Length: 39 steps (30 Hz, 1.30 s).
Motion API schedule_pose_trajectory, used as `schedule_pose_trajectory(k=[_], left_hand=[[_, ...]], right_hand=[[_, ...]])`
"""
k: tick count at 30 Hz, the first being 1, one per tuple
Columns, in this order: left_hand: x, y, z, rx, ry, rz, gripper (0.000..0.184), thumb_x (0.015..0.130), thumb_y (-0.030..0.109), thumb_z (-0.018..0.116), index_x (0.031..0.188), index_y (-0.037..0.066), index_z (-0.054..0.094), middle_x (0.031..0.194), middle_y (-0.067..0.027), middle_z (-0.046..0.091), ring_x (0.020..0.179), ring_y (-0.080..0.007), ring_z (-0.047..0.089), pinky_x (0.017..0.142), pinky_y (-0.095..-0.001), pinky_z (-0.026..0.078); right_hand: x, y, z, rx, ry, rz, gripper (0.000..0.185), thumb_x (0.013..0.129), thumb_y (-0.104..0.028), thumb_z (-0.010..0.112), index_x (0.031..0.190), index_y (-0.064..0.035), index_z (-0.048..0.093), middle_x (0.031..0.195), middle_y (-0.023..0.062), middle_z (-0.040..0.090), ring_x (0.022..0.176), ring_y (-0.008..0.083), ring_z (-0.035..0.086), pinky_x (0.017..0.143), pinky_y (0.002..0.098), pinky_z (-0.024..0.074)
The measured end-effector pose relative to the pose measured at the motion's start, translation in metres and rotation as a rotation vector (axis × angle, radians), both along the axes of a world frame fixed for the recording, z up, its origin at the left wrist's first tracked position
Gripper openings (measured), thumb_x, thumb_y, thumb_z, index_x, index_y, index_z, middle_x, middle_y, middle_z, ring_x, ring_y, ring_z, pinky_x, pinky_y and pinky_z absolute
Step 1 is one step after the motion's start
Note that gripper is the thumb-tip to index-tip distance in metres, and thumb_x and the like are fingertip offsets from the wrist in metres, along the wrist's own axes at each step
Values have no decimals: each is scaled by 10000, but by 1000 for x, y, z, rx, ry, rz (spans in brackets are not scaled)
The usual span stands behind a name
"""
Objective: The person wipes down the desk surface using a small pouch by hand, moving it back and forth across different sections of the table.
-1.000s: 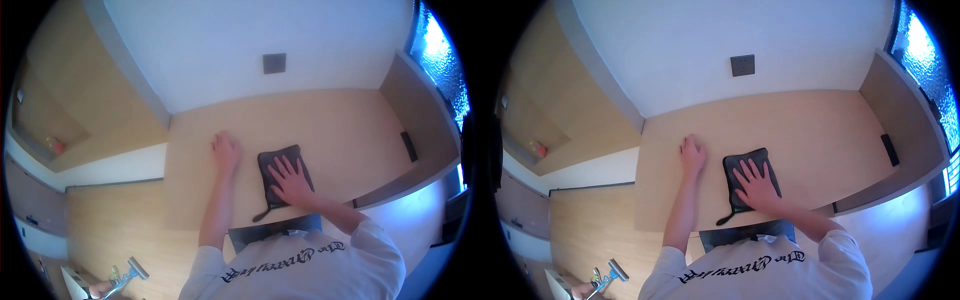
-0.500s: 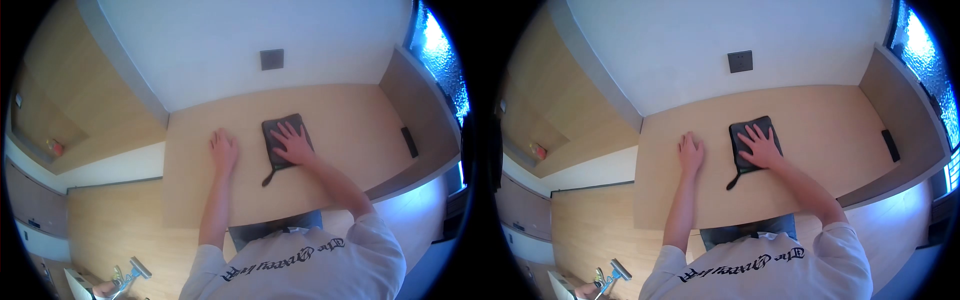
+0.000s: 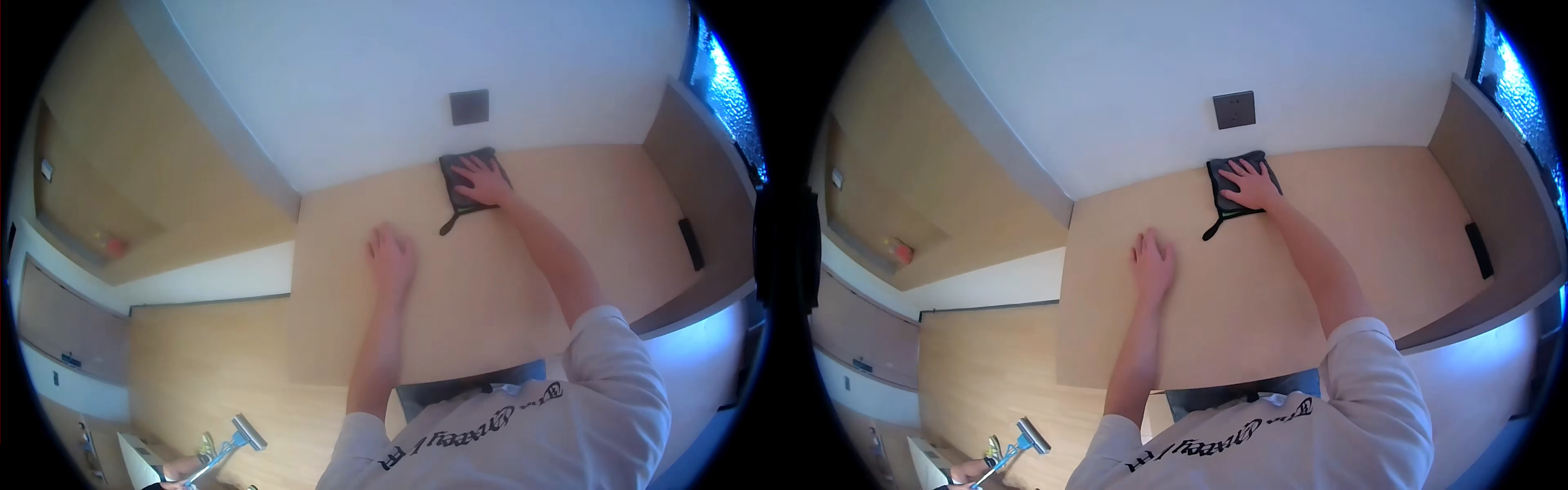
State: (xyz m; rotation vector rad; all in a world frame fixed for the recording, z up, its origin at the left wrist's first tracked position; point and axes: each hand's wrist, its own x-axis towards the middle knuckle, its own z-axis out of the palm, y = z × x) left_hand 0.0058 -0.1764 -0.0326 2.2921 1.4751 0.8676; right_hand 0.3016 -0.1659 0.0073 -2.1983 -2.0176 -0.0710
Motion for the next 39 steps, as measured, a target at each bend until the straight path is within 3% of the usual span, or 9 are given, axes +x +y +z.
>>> schedule_pose_trajectory(k=[4, 10, 15, 20, 23, 25, 31, 34, 39], left_hand=[[3, 3, 0, -14, -13, -9, 622, 884, 316, 556, 1376, -17, 373, 1398, -221, 431, 1378, -342, 294, 1141, -487, 174], [7, 9, -5, 26, 10, 12, 601, 875, 301, 558, 1369, 0, 393, 1396, -198, 444, 1368, -338, 314, 1137, -493, 181], [7, 14, -5, 29, -14, 2, 592, 875, 302, 554, 1364, 5, 403, 1400, -198, 441, 1366, -336, 320, 1138, -490, 180], [7, 21, -10, 49, -12, -1, 589, 877, 309, 552, 1362, 8, 408, 1402, -197, 441, 1369, -331, 316, 1139, -481, 183], [8, 21, -13, 34, -9, 7, 591, 878, 314, 552, 1363, 8, 408, 1403, -197, 440, 1373, -328, 311, 1141, -477, 178], [9, 22, -17, 97, -24, 30, 543, 871, 302, 571, 1340, 63, 441, 1392, -146, 465, 1362, -315, 333, 1129, -485, 203], [5, 26, -18, 72, -5, 21, 544, 878, 308, 565, 1344, 58, 438, 1397, -151, 459, 1366, -315, 328, 1132, -475, 203], [4, 18, -10, 45, -31, -5, 587, 880, 303, 551, 1356, -6, 403, 1387, -215, 446, 1371, -349, 305, 1143, -485, 175], [2, 11, -5, 49, -14, 9, 598, 882, 314, 556, 1355, -16, 398, 1377, -233, 448, 1363, -354, 316, 1137, -487, 193]], right_hand=[[-5, -3, 0, 3, -23, -12, 652, 912, -583, 394, 1477, -273, 296, 1562, 54, 213, 1444, 283, 161, 1138, 581, 96], [-41, -47, -18, 78, -29, 70, 623, 961, -440, 386, 1449, -60, 315, 1530, 156, 254, 1428, 314, 197, 1145, 514, 159], [-96, -135, -25, 100, -76, 219, 633, 944, -430, 426, 1430, -34, 341, 1510, 181, 282, 1416, 324, 219, 1138, 517, 170], [-159, -231, -15, 73, -85, 247, 667, 915, -445, 469, 1427, -33, 353, 1505, 191, 283, 1409, 363, 217, 1126, 556, 162], [-171, -255, -9, 24, -31, 298, 679, 900, -464, 489, 1431, -60, 361, 1508, 185, 277, 1410, 369, 209, 1111, 601, 147], [-170, -255, -7, 29, 24, 320, 679, 880, -487, 518, 1435, -123, 376, 1509, 180, 276, 1411, 372, 202, 1099, 633, 130], [-154, -207, -12, 58, 24, 300, 665, 861, -506, 543, 1437, -212, 386, 1522, 148, 271, 1420, 354, 189, 1100, 641, 116], [-135, -167, -17, 67, 9, 250, 674, 873, -530, 509, 1450, -215, 358, 1529, 134, 264, 1425, 340, 185, 1106, 634, 110], [-107, -89, -20, 76, -13, 144, 666, 895, -551, 459, 1460, -218, 335, 1535, 117, 257, 1428, 324, 184, 1115, 622, 105]])
